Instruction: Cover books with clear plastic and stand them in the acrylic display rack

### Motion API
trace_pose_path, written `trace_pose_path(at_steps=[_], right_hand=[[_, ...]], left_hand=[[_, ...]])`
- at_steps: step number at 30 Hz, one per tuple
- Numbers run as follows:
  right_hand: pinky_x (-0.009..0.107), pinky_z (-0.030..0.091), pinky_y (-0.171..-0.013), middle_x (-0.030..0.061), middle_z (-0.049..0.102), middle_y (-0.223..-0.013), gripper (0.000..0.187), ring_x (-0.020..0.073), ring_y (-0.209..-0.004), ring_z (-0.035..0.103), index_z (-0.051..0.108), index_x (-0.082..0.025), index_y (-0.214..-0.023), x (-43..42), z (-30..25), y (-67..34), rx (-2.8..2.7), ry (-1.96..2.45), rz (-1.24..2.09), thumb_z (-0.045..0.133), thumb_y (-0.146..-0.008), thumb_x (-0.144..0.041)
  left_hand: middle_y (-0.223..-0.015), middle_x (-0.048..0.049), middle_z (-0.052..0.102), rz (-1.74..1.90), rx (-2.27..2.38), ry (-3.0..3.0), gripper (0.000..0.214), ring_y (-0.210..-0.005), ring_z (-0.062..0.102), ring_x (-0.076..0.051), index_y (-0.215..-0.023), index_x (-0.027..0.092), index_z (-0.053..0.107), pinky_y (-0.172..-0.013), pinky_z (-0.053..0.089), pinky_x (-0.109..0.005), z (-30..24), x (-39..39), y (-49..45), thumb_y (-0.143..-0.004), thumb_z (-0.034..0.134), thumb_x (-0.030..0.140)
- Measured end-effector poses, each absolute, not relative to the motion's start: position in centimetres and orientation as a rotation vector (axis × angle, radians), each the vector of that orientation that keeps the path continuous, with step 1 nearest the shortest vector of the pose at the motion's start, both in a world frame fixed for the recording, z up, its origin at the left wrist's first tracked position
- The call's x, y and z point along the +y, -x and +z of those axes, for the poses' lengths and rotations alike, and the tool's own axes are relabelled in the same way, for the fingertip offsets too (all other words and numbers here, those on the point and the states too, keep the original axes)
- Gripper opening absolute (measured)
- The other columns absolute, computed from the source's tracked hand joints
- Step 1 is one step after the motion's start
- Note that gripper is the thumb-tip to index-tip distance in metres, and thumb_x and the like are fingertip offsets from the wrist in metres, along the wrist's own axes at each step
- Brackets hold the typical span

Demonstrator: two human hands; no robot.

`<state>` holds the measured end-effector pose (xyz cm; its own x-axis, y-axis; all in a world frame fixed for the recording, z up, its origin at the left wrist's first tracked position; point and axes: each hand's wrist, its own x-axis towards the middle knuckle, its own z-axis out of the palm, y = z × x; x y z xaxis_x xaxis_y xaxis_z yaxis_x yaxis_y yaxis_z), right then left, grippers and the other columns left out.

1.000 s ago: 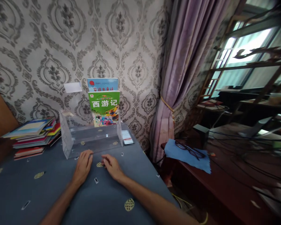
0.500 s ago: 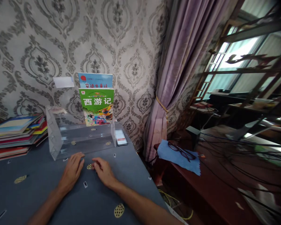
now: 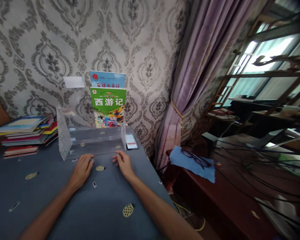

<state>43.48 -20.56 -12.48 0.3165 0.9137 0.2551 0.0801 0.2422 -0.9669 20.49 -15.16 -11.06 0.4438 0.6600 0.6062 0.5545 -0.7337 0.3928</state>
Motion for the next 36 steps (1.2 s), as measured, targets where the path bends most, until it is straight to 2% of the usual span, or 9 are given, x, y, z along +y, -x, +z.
trace_pose_path(at_steps=[24, 36], right_hand=[[0.019, 0.051, -0.049, 0.0010, 0.073, -0.076, 0.023, 0.0140, -0.064, 0.072, 0.064, -0.019, -0.106, -19.8, -12.6, -44.9, -1.167, 1.265, 0.725, 0.051, -0.087, -0.022], [0.017, 0.050, -0.049, -0.0003, 0.071, -0.076, 0.026, 0.0118, -0.063, 0.071, 0.064, -0.018, -0.109, -19.5, -12.9, -45.0, -1.157, 1.307, 0.728, 0.048, -0.089, -0.015]], left_hand=[[-0.106, -0.0086, 0.066, 0.946, 1.082, -2.751, 0.029, -0.107, 0.057, -0.026, -0.106, 0.021, 0.060, -0.098, 0.047, -0.045, -11.1, -15.2, -20.9, -0.100, 0.036, 0.035], [-0.105, -0.0105, 0.065, 0.769, 1.108, -2.795, 0.030, -0.102, 0.059, -0.027, -0.107, 0.020, 0.060, -0.094, 0.048, -0.044, -11.2, -14.7, -20.7, -0.100, 0.035, 0.034]])
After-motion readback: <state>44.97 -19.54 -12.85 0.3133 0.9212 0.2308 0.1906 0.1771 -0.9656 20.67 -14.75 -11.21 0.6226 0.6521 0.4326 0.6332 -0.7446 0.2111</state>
